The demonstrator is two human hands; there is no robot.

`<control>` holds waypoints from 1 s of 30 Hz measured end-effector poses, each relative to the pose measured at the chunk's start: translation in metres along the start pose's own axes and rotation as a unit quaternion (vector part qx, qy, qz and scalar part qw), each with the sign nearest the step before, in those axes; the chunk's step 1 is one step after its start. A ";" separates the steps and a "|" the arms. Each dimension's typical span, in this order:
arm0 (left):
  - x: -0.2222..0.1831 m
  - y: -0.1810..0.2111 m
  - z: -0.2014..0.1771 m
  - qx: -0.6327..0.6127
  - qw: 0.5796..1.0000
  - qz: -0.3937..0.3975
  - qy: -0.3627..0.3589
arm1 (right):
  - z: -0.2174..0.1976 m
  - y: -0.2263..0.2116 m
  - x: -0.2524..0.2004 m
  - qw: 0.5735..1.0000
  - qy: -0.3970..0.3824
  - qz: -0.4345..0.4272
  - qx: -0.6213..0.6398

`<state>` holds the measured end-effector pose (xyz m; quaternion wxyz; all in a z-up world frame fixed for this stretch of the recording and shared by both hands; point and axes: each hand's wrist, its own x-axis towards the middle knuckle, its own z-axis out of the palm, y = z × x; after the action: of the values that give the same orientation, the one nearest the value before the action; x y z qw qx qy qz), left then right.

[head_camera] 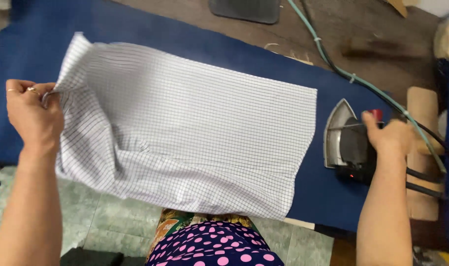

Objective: Ironing a checkered shirt on an ironing board using a steam iron.

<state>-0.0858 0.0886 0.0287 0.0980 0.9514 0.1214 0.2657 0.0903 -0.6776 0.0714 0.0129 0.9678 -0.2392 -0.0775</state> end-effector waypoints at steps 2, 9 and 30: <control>-0.008 0.030 -0.034 0.001 0.999 -0.011 0.043 | 0.011 -0.009 0.014 0.987 0.147 -0.066 -0.009; -0.088 0.055 -0.109 -0.165 0.975 -0.032 0.147 | -0.071 -0.206 -0.119 0.754 0.148 -0.563 0.304; -0.249 0.040 -0.327 -0.655 0.750 -0.070 0.066 | -0.067 -0.385 -0.587 0.336 -0.523 -0.748 0.231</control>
<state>-0.4584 0.0197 0.1936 0.7072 0.6228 -0.0096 0.3343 -0.2342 -0.0643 0.1981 -0.4027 0.4669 0.6186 -0.4870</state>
